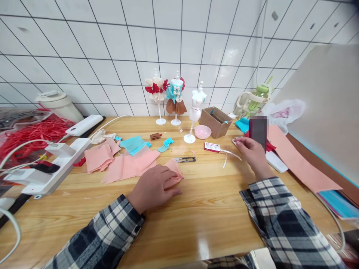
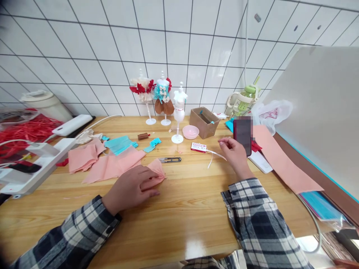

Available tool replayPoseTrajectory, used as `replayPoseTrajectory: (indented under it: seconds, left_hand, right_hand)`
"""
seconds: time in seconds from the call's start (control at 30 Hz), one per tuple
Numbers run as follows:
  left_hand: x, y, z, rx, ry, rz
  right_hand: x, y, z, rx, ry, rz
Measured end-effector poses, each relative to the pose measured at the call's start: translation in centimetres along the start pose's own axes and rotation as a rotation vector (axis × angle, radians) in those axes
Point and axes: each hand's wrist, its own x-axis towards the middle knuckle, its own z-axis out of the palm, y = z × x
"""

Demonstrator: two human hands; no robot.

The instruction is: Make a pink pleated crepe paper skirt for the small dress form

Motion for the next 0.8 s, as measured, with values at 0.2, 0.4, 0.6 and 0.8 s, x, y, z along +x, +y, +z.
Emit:
replayPoseTrajectory:
  seconds: [0.2, 0.4, 0.6, 0.8]
  left_hand:
    - [-0.1, -0.4, 0.2, -0.125, 0.222, 0.072]
    - [0.0, -0.6, 0.0, -0.129, 0.230, 0.062]
    - [0.3, 0.2, -0.5, 0.041, -0.071, 0.073]
    - [0.2, -0.2, 0.0, -0.426, 0.084, -0.162]
  right_hand:
    - [-0.8, -0.4, -0.7, -0.207, -0.220, -0.048]
    - [-2.2, -2.6, 1.4, -0.128, -0.237, -0.203]
    - [-4.2, -5.0, 4.0, -0.058, -0.346, -0.388]
    - [-7.1, -7.6, 6.0, 0.360, -0.524, -0.408]
